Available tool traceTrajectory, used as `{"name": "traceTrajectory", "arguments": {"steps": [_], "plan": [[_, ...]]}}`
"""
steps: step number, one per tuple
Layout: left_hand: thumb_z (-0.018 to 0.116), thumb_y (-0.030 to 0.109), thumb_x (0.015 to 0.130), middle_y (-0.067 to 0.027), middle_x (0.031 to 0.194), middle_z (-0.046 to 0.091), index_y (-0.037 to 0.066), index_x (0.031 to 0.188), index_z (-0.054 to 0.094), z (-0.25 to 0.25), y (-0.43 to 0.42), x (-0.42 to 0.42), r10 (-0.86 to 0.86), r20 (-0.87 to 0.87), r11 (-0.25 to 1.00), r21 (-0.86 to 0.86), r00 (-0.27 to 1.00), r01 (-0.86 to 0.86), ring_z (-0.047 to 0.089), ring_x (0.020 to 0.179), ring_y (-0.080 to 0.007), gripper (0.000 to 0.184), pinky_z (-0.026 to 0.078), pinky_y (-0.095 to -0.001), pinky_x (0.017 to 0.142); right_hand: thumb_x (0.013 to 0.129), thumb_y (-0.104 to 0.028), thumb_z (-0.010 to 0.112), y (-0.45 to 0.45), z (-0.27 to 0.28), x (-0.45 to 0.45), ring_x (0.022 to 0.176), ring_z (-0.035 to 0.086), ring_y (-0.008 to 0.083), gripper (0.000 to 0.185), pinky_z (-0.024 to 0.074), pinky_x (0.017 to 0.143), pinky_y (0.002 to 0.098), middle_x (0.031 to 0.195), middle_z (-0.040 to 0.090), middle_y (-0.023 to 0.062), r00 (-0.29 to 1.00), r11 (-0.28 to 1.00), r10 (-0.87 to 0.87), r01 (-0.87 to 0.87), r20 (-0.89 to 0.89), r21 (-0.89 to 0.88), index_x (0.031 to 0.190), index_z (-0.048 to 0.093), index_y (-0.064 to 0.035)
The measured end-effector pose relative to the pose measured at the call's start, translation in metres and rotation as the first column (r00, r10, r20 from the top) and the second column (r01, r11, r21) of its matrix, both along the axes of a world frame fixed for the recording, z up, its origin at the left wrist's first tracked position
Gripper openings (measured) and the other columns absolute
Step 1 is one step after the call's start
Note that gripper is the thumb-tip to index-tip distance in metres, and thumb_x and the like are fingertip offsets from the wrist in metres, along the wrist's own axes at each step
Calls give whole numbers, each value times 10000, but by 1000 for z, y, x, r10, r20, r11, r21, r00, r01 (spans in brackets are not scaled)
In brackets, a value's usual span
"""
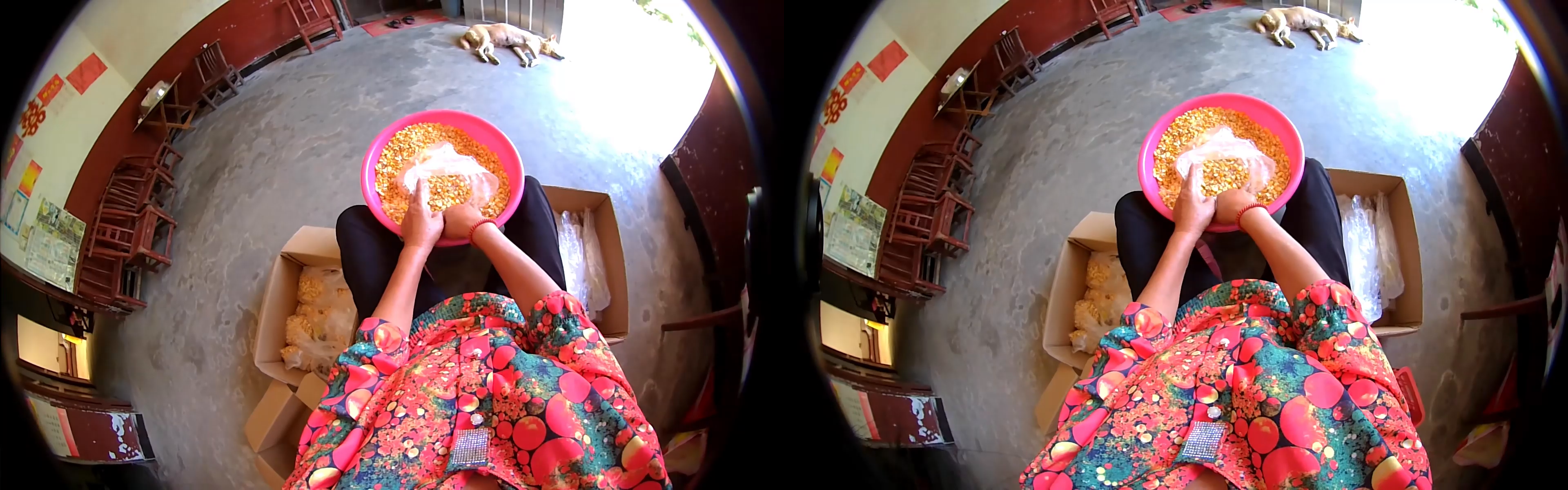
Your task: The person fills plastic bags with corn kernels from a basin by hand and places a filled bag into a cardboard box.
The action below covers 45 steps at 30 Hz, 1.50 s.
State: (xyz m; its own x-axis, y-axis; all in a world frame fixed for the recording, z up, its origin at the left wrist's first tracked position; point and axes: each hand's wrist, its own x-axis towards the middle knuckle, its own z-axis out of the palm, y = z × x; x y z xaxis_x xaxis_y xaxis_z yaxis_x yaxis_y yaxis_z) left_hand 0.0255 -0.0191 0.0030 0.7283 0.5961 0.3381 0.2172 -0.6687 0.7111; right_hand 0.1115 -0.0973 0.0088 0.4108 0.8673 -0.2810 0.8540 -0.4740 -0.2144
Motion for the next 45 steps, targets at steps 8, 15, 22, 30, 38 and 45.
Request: {"name": "traceTrajectory", "arguments": {"steps": [8, 15, 22, 30, 38, 45], "plan": [[581, 47, 655, -252, 1232, 428, -3, 1310, 262, 5, -1, -3, -19, 14, 1000, 9, 1000, 19, 454, 1110, -361, 730, 400, -386, 902, 706, -360, 594, -11, -14, 30, 708, 616, 293, 349, 471, 674, 382, 765, 640, 166, 973, 992, 82, -57, -216, 116, 851, 659, -49], [608, 94, 658, -222, 1228, 439, 29, 1324, 255, -2, 3, -2, -2, -19, 998, 70, 1000, 3, 511, 1019, -361, 756, 451, -416, 798, 781, -195, 592, -36, 16, 45, 456, 466, 46, 171, 371, 402, 189, 660, 578, -16, 443, 954, -106, 298, -890, 35, 890, 625, -67], [695, 148, 600, -219, 1214, 454, 32, 1311, 287, 1, 1, -5, -78, 16, 995, 64, 997, 77, 503, 1045, -347, 828, 450, -395, 814, 821, -197, 584, -40, 18, 52, 456, 469, 30, 164, 374, 400, 162, 654, 569, -20, 273, 950, -57, 312, -960, 32, 896, 617, -56], [547, 16, 647, -242, 1159, 492, 0, 1285, 322, 8, -2, -5, -28, -72, 1000, 7, 997, 29, 512, 1031, -363, 677, 445, -395, 831, 813, -166, 595, -15, 25, 50, 601, 582, 116, 184, 514, 556, 233, 703, 580, 35, 323, 803, -59, 577, -944, 148, 916, 596, -13], [530, 17, 652, -242, 1151, 497, 3, 1281, 329, 4, -1, -5, -26, -48, 999, 43, 999, 28, 520, 1008, -369, 660, 450, -403, 811, 759, -74, 572, -13, 26, 39, 740, 586, 136, 275, 535, 618, 267, 881, 583, 66, 647, 762, -19, 503, -762, 408, 1023, 581, 2], [544, 34, 641, -223, 1187, 484, 0, 1297, 294, 2, -1, -4, -33, -14, 998, 51, 999, 34, 514, 1026, -360, 703, 446, -393, 825, 685, -130, 566, -41, -3, 71, 640, 618, 168, 137, 490, 620, 300, 716, 646, 97, 856, 689, -288, 496, -429, 528, 741, 673, -65]]}}
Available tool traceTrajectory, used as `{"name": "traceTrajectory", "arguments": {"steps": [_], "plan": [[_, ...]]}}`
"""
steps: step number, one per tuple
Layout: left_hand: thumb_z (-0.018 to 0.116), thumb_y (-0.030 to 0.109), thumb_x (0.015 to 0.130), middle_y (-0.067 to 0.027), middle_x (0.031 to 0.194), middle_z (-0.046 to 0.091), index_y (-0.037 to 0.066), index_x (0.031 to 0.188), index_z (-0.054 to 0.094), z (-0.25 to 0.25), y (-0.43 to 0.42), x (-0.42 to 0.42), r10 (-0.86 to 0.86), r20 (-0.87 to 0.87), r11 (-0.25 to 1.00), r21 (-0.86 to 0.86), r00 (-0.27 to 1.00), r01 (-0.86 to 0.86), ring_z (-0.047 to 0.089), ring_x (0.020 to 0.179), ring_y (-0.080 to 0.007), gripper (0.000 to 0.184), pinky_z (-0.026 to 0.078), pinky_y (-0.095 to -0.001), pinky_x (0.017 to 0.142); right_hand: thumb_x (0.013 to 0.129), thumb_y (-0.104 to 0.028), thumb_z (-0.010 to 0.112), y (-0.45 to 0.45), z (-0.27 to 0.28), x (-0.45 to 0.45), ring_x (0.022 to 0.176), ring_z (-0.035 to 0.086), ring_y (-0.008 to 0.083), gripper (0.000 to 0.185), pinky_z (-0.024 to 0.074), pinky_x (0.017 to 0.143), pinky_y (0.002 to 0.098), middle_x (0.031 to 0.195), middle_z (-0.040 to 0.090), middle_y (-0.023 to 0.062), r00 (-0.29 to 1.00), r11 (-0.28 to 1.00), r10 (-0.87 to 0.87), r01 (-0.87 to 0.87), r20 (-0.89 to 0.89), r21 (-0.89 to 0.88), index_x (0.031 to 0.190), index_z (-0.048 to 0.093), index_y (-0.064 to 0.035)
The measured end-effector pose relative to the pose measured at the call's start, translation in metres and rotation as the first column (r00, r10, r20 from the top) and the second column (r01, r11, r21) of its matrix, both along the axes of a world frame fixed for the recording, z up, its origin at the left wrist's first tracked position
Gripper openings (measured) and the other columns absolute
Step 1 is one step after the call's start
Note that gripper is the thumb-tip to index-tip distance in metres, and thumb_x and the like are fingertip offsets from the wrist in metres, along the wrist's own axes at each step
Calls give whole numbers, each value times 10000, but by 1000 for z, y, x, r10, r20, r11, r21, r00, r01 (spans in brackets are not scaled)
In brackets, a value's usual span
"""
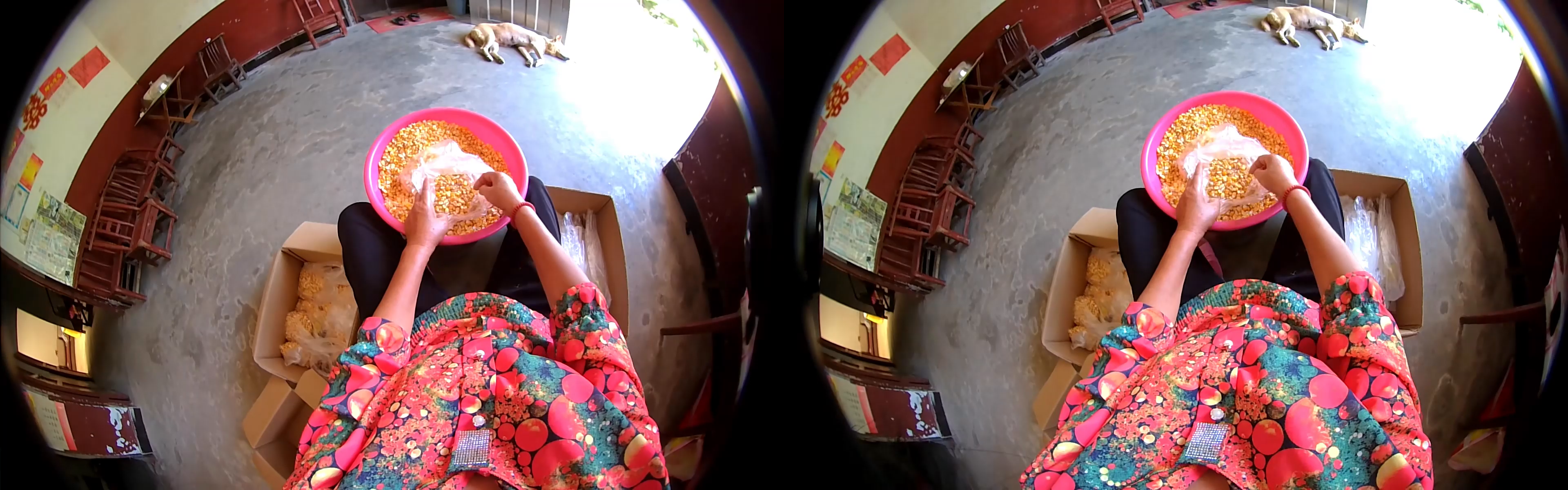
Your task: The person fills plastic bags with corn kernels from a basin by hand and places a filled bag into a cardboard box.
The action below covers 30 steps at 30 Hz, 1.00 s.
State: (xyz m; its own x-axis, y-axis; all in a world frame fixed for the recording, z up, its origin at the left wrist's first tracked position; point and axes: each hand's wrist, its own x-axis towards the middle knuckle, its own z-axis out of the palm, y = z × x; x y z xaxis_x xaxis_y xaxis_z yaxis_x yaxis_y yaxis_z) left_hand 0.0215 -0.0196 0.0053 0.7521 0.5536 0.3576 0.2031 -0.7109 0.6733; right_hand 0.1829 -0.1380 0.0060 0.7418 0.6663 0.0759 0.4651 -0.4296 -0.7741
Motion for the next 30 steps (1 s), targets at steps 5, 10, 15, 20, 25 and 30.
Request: {"name": "traceTrajectory", "arguments": {"steps": [5, 10, 15, 20, 25, 30], "plan": [[540, 38, 635, -209, 1211, 474, -1, 1313, 261, 1, 0, -1, 4, 18, 1000, 0, 1000, -4, 518, 1020, -355, 734, 451, -392, 814, 684, -150, 558, -15, 21, -7, 742, 625, 209, 153, 496, 670, 324, 734, 643, 108, 970, 953, 196, -223, -144, -204, 749, 674, -75], [715, 191, 635, -226, 1152, 511, 26, 1318, 265, 8, -3, -3, 12, -46, 1000, -10, 999, -12, 551, 957, -364, 834, 467, -410, 761, 720, -112, 535, -9, 11, -20, 855, 615, 263, 173, 495, 733, 356, 888, 637, 140, 898, 780, 322, -71, 302, -622, 819, 664, -53], [729, 208, 617, -220, 1152, 513, 20, 1309, 276, 5, -2, -3, 5, -35, 1000, -11, 999, -5, 552, 958, -360, 848, 467, -403, 768, 687, -171, 554, 2, -11, -20, 836, 610, 306, 217, 481, 745, 387, 848, 627, 181, 872, 800, 271, 31, 408, -600, 813, 654, -26], [740, 188, 605, -217, 1156, 514, 8, 1308, 274, 0, -1, 0, 3, 17, 999, 35, 1000, -4, 556, 959, -357, 862, 470, -394, 772, 713, -202, 552, 10, 1, -37, 892, 598, 302, 269, 475, 777, 375, 919, 615, 191, 922, 773, 270, -37, 276, -633, 883, 646, -16], [723, 165, 617, -214, 1157, 515, 4, 1305, 284, 1, 0, 0, 5, -29, 1000, -15, 1000, -6, 559, 953, -356, 831, 472, -387, 765, 724, -170, 520, 14, -17, -18, 862, 601, 321, 254, 475, 760, 368, 884, 624, 198, 847, 718, 457, -170, 272, -675, 869, 655, -11], [711, 150, 620, -209, 1167, 511, 3, 1305, 288, -4, 1, 0, 6, 24, 1000, 15, 1000, -7, 558, 960, -352, 818, 471, -386, 769, 720, -169, 570, 4, 4, -5, 650, 605, 222, 206, 484, 582, 320, 733, 627, 133, 920, 796, 391, -351, -24, -494, 816, 651, -5]]}}
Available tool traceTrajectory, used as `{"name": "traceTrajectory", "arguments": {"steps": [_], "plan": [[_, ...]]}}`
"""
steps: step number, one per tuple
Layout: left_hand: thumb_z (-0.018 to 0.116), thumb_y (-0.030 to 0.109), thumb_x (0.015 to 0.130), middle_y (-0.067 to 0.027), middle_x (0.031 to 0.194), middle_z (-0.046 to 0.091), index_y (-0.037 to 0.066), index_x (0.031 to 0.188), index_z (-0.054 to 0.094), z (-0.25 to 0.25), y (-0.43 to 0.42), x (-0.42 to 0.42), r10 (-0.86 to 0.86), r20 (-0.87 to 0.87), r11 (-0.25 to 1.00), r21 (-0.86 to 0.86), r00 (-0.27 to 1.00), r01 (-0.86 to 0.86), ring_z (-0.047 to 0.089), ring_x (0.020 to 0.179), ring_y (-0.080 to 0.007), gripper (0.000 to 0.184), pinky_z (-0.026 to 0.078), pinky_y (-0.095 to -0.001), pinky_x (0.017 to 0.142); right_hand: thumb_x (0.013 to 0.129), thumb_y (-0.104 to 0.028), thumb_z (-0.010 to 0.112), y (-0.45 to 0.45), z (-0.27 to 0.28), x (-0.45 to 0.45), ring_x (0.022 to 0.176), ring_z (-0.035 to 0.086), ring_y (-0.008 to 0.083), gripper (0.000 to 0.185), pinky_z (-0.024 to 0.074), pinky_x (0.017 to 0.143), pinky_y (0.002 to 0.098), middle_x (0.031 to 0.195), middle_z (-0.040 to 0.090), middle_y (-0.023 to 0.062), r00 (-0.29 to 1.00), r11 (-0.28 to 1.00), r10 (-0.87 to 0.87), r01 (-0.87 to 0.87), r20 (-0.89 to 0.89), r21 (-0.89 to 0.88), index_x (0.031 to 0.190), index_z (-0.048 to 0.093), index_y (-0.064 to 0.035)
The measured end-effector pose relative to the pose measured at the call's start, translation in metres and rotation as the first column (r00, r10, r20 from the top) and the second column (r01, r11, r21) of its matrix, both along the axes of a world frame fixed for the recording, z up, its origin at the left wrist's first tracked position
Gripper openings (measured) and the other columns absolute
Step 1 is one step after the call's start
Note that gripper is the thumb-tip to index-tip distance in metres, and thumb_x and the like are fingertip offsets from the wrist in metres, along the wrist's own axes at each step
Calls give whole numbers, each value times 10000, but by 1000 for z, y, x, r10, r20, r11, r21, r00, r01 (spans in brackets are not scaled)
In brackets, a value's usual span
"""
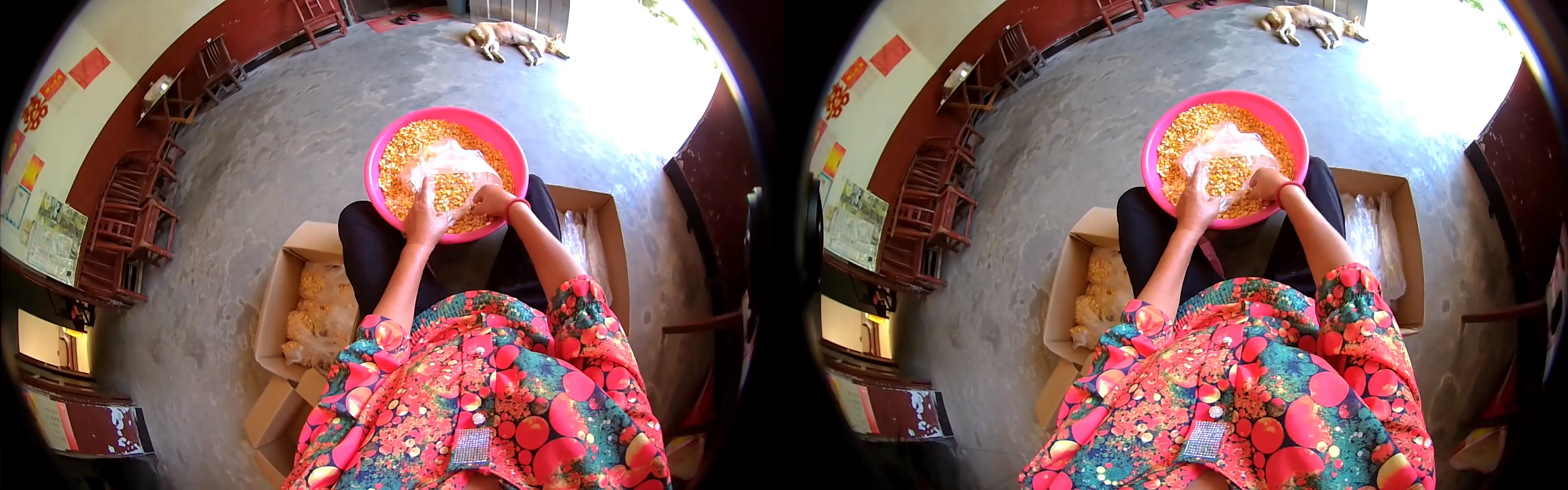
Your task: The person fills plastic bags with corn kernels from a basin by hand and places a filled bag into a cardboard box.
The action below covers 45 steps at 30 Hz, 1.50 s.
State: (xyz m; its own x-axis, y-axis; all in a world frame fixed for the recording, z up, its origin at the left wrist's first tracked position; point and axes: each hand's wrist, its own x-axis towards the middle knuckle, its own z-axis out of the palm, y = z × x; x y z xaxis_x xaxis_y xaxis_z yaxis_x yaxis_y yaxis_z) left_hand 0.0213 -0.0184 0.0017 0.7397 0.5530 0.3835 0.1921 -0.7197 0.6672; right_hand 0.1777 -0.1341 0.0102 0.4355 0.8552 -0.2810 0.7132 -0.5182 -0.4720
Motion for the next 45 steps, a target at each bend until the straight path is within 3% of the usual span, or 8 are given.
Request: {"name": "traceTrajectory", "arguments": {"steps": [2, 5, 15, 19, 23, 26, 29, 45], "plan": [[708, 147, 621, -208, 1171, 508, 2, 1305, 288, 2, 0, 0, 2, -7, 1000, -5, 1000, -2, 555, 970, -350, 815, 469, -385, 776, 752, -157, 609, -2, 11, 3, 482, 522, 89, 159, 431, 441, 222, 652, 592, 43, 901, 993, -114, 98, -419, -60, 821, 647, -19], [716, 155, 618, -209, 1183, 499, 3, 1306, 287, 3, -1, 0, 5, -14, 1000, -6, 1000, -5, 540, 1004, -346, 825, 461, -380, 799, 753, -134, 624, -9, 34, 0, 485, 520, 105, 127, 433, 451, 237, 624, 589, 43, 797, 993, -113, 116, -593, -34, 782, 639, -11], [763, 341, 587, -247, 1189, 473, -16, 1296, 279, 2, 1, 1, -28, -18, 999, -45, 999, 28, 515, 1026, -373, 930, 450, -416, 808, 756, -118, 626, 15, 16, 31, 542, 549, 128, 178, 452, 443, 230, 710, 600, 94, 635, 844, -205, 501, -745, 195, 850, 606, 32], [600, 75, 650, -220, 1202, 475, 16, 1313, 276, 6, -1, -2, -12, 19, 1000, 15, 1000, 11, 520, 1027, -355, 741, 450, -390, 822, 775, -162, 585, 20, 14, 36, 820, 594, 215, 273, 532, 599, 311, 924, 595, 109, 964, 917, -103, 188, -246, 353, 989, 584, 7], [535, 22, 636, -218, 1203, 473, 29, 1316, 278, 8, -3, -3, 2, -6, 999, -43, 1000, -2, 515, 1032, -354, 727, 451, -387, 821, 752, -205, 583, 3, 46, 20, 678, 609, 144, 232, 501, 526, 287, 817, 640, 69, 840, 903, -304, 404, -450, 146, 918, 629, -50], [541, 27, 641, -215, 1203, 473, 40, 1318, 280, 2, 0, 0, 19, -23, 999, -36, 1000, -20, 507, 1045, -350, 726, 449, -382, 828, 692, -203, 574, -5, 37, 21, 602, 607, 156, 164, 471, 503, 306, 605, 626, 65, 945, 992, -120, 129, -306, 10, 640, 660, -72], [541, 21, 641, -211, 1207, 472, 31, 1317, 276, -1, 0, 3, 0, -10, 999, -54, 1000, 0, 501, 1057, -342, 726, 445, -374, 839, 646, -214, 580, -7, 6, 21, 623, 614, 237, 190, 478, 566, 350, 643, 630, 120, 984, 992, 109, -117, 139, 50, 682, 662, -46], [738, 289, 633, -216, 1194, 481, 20, 1320, 259, 2, 0, 3, -21, -41, 1000, -7, 999, 20, 533, 995, -357, 880, 457, -412, 784, 651, -295, 603, 7, -25, -17, 816, 598, 333, 342, 472, 750, 392, 853, 614, 208, 950, 999, 39, -41, 309, -1, 830, 647, -7]]}}
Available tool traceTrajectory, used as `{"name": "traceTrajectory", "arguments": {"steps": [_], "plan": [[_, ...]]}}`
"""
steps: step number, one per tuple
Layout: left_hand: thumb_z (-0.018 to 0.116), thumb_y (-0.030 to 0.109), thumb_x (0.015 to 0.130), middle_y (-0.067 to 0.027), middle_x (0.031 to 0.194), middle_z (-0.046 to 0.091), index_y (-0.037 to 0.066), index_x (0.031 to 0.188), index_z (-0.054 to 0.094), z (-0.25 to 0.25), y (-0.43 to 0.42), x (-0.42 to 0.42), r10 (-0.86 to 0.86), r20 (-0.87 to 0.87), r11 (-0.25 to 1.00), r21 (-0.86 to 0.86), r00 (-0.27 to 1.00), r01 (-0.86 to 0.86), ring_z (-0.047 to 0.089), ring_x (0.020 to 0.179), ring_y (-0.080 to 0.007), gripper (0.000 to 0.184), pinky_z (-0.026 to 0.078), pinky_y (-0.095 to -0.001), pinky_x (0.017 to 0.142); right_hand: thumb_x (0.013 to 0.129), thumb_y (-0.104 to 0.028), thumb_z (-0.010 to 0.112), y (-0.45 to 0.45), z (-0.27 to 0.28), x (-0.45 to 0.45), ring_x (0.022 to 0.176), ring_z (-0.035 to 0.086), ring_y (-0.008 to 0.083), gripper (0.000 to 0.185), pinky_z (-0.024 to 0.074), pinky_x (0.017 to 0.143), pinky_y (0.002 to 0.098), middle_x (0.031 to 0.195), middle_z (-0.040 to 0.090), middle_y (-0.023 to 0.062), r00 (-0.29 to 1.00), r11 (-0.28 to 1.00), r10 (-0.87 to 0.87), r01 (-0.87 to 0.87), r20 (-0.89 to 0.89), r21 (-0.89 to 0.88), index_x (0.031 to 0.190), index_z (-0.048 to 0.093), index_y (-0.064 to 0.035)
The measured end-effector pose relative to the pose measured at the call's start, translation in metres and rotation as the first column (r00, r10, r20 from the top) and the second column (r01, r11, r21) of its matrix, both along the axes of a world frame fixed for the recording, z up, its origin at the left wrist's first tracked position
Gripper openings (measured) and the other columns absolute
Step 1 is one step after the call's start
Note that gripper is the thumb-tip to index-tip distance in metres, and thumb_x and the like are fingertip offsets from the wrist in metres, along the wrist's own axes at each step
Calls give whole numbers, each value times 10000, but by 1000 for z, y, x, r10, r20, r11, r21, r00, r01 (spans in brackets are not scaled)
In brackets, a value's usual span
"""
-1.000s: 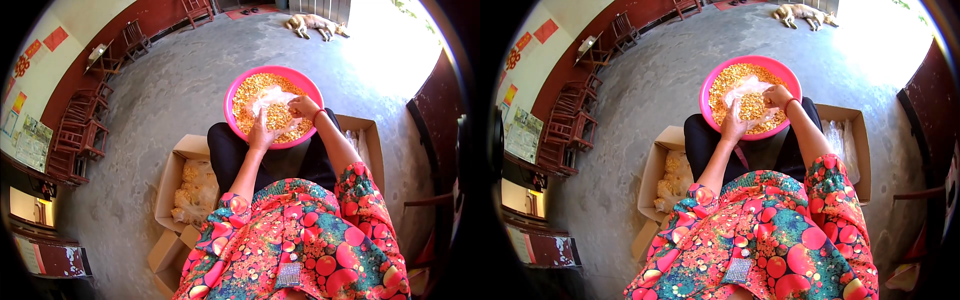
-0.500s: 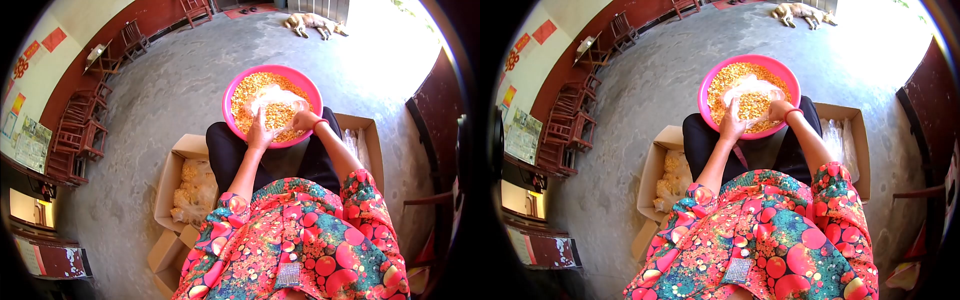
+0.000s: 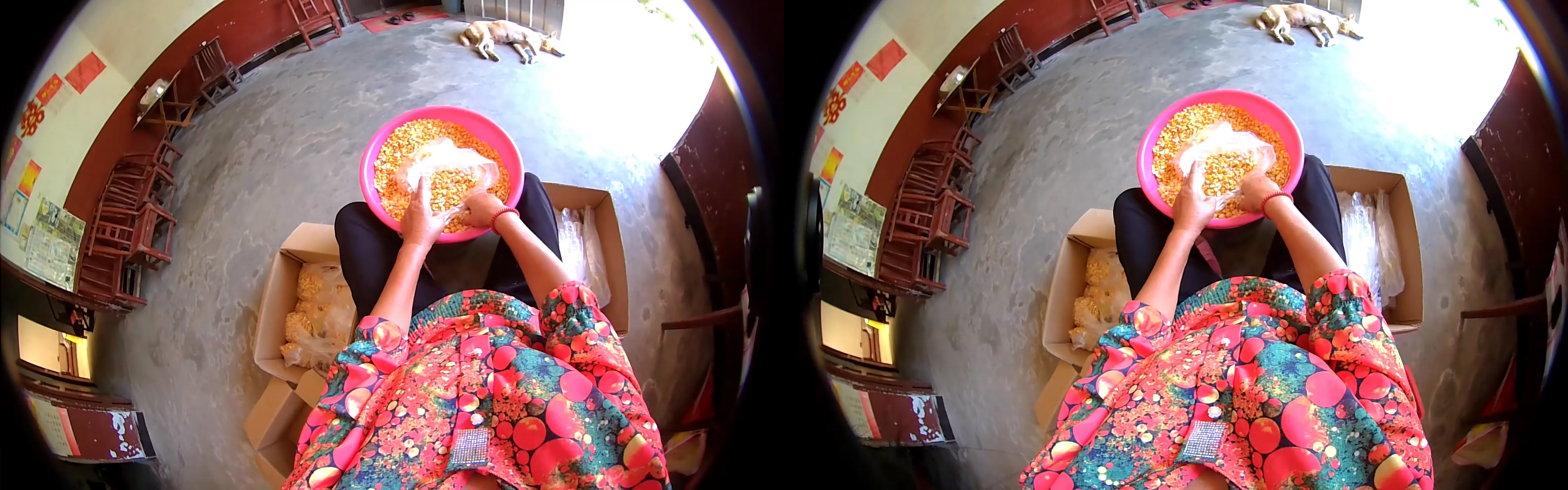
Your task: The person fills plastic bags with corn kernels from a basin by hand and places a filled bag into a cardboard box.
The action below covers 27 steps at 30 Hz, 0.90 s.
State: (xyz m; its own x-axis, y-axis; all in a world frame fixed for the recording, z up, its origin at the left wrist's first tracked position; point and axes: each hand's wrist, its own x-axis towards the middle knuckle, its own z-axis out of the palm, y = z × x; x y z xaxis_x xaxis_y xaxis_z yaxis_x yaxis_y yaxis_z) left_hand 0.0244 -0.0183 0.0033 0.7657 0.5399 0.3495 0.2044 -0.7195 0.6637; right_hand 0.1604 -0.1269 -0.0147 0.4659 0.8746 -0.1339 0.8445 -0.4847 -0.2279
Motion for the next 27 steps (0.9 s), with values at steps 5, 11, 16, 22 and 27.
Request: {"name": "traceTrajectory", "arguments": {"steps": [5, 11, 16, 22, 27], "plan": [[735, 305, 639, -220, 1178, 492, 19, 1315, 270, 1, -1, -1, -11, -9, 1000, 7, 1000, 11, 532, 997, -356, 869, 455, -414, 778, 661, -141, 552, -2, 5, -2, 813, 606, 340, 239, 485, 750, 394, 812, 616, 229, 1000, 999, -1, 2, -2, 39, 798, 645, 31], [723, 292, 663, -215, 1163, 510, -30, 1286, 296, 0, -1, 0, 9, 14, 999, 44, 1000, -10, 543, 992, -352, 821, 462, -394, 783, 684, -242, 568, -3, -2, 15, 679, 602, 315, 283, 481, 675, 383, 769, 620, 185, 990, 992, 92, -82, -106, 91, 803, 638, 5], [721, 313, 669, -225, 1164, 507, -31, 1287, 295, -2, 0, 0, -14, 57, 999, 39, 998, 12, 543, 1003, -342, 826, 458, -393, 792, 798, -209, 546, -11, 29, 8, 478, 550, 115, 204, 456, 449, 252, 609, 585, 55, 679, 975, -86, 208, -729, 79, 801, 639, -27], [735, 313, 655, -212, 1181, 500, -17, 1296, 290, -5, 1, 1, -23, 76, 999, 26, 997, 21, 547, 1016, -316, 848, 470, -376, 779, 787, -179, 564, -16, 49, 5, 545, 588, 142, 201, 521, 528, 266, 698, 595, 62, 381, 940, -143, 342, -914, -4, 886, 604, -10], [730, 313, 655, -222, 1178, 488, -8, 1303, 280, 0, -2, -2, -19, 21, 999, -33, 1000, 20, 521, 1028, -346, 852, 448, -401, 810, 806, -159, 561, -21, 49, 7, 610, 608, 156, 219, 542, 586, 278, 773, 602, 72, 251, 929, -77, 369, -965, 22, 939, 593, 13]]}}
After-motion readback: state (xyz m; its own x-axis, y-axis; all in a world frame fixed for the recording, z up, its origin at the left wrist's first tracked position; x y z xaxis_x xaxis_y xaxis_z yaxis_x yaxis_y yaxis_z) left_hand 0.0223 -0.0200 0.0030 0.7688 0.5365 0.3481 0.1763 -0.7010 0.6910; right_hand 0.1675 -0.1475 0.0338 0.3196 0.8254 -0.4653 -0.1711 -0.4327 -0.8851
